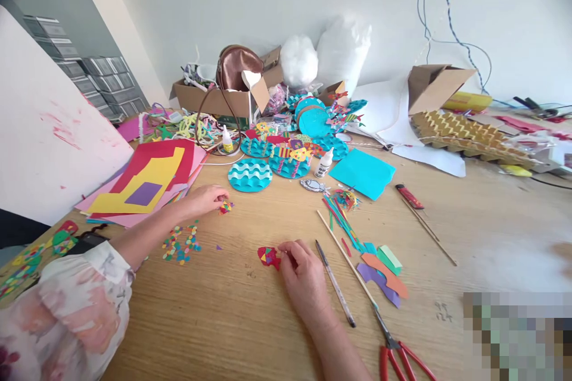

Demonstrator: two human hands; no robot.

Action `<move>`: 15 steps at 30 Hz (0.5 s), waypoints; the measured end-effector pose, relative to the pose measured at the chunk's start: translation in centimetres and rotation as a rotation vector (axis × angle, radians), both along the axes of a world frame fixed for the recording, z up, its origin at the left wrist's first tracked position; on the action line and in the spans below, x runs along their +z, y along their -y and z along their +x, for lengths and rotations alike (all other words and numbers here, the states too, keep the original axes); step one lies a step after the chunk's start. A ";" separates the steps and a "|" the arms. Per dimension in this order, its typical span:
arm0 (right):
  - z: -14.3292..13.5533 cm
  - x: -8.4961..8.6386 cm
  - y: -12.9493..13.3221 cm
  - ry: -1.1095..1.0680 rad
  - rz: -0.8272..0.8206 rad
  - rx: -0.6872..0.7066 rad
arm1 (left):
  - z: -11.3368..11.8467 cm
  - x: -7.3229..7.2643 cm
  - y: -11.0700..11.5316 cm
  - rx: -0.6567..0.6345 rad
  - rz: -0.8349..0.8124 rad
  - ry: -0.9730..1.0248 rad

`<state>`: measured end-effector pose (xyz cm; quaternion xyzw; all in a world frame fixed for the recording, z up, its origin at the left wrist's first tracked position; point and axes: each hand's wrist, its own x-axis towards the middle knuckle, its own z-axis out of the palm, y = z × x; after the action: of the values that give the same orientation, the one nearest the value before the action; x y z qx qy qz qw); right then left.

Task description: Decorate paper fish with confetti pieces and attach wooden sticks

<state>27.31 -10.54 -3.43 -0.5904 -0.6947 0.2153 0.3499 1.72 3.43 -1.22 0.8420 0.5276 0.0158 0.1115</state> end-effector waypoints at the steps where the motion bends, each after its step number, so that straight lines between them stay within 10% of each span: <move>1: 0.0 0.0 0.0 0.003 -0.004 0.002 | 0.0 -0.1 -0.1 -0.009 -0.001 -0.007; 15: 0.2 -0.1 -0.1 -0.013 0.007 0.006 | 0.1 -0.5 -0.1 -0.052 -0.003 0.002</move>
<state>27.47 -10.45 -3.51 -0.5856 -0.6951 0.2179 0.3556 1.79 3.58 -1.74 0.8553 0.5053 0.0129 0.1135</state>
